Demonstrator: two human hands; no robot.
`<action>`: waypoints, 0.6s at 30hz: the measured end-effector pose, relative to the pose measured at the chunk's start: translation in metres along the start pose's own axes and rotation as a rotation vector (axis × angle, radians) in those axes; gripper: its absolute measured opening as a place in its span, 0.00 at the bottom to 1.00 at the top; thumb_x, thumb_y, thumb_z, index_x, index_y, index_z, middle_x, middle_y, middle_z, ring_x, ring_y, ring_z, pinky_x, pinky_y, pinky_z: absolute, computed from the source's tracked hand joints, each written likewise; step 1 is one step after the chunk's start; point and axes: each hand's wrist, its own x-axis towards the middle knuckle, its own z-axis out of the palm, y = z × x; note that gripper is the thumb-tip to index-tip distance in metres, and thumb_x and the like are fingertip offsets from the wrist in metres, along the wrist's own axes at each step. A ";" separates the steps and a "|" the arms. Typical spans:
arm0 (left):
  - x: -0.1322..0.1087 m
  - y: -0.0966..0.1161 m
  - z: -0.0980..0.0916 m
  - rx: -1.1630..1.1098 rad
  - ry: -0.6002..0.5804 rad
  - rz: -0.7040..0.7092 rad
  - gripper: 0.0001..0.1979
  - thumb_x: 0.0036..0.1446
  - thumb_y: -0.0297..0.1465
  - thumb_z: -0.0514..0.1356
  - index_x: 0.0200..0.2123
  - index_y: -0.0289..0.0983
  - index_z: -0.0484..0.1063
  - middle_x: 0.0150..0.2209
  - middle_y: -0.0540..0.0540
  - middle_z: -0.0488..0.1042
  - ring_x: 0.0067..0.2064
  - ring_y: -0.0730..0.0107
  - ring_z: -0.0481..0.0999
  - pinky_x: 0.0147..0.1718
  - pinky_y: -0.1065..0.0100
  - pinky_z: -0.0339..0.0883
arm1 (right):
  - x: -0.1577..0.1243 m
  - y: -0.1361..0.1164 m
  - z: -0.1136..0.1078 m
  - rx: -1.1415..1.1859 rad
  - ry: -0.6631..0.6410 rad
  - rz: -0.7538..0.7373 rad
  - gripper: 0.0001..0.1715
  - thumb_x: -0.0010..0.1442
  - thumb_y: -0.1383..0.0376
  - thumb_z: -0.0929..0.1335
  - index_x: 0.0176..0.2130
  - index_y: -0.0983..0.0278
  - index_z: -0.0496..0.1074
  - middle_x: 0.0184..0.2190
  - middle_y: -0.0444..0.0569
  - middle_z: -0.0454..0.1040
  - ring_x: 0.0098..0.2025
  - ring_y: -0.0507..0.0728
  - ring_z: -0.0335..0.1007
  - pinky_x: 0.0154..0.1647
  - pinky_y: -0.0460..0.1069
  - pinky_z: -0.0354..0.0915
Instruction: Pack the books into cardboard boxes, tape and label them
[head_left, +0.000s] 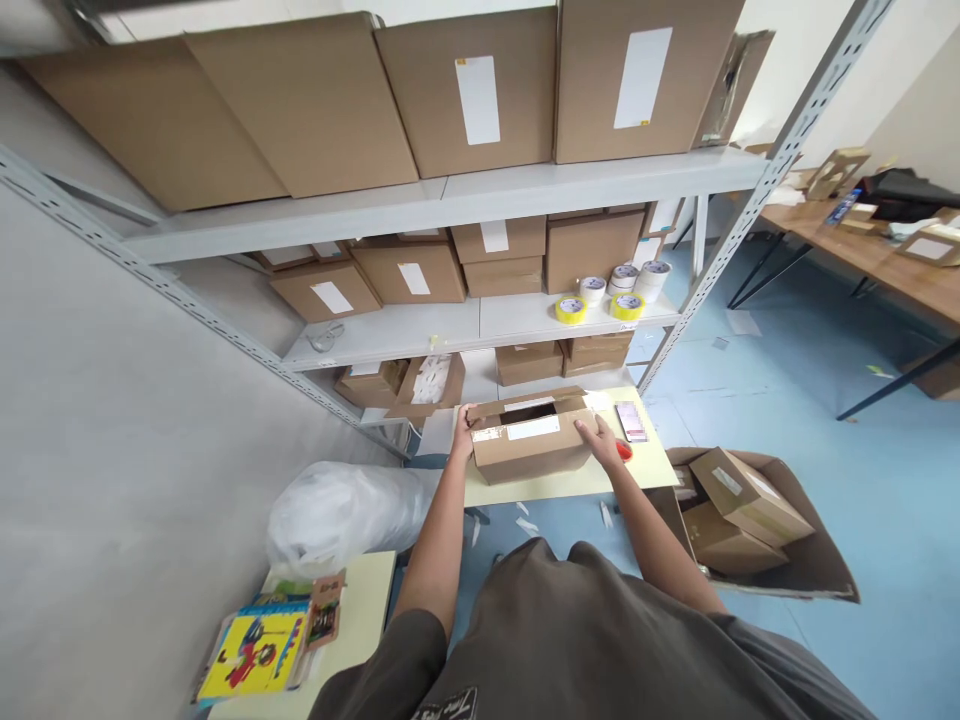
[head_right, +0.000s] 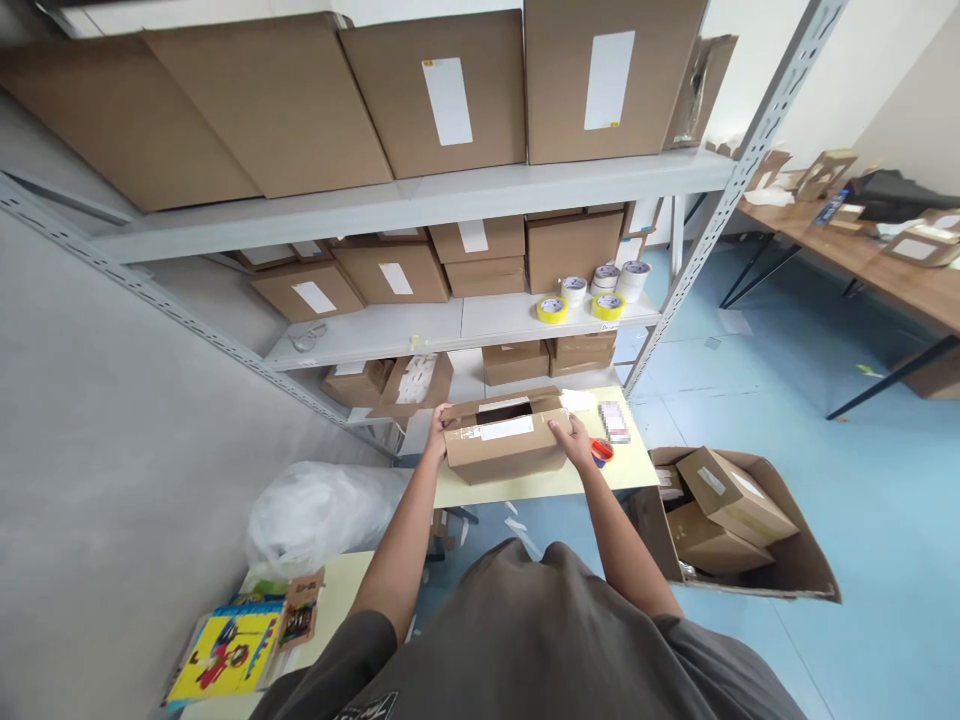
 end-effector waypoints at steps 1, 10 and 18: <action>-0.001 -0.001 -0.002 -0.023 0.001 -0.012 0.29 0.45 0.37 0.73 0.51 0.45 0.72 0.54 0.45 0.78 0.49 0.61 0.81 0.46 0.64 0.75 | -0.003 0.005 0.004 0.010 0.047 -0.004 0.36 0.56 0.40 0.76 0.54 0.60 0.75 0.53 0.57 0.81 0.56 0.70 0.76 0.57 0.60 0.73; -0.017 -0.003 -0.008 -0.148 -0.045 -0.089 0.19 0.56 0.42 0.65 0.48 0.40 0.75 0.51 0.42 0.79 0.50 0.57 0.81 0.50 0.59 0.75 | 0.000 0.033 0.009 -0.004 0.214 -0.017 0.47 0.53 0.40 0.77 0.61 0.59 0.65 0.57 0.58 0.75 0.59 0.66 0.73 0.60 0.58 0.71; -0.020 -0.010 0.005 0.029 -0.017 0.041 0.37 0.47 0.42 0.77 0.59 0.44 0.70 0.61 0.42 0.75 0.60 0.59 0.77 0.58 0.63 0.71 | 0.031 0.017 -0.008 -0.060 0.015 0.192 0.54 0.50 0.39 0.77 0.67 0.59 0.67 0.56 0.58 0.78 0.52 0.67 0.78 0.53 0.58 0.75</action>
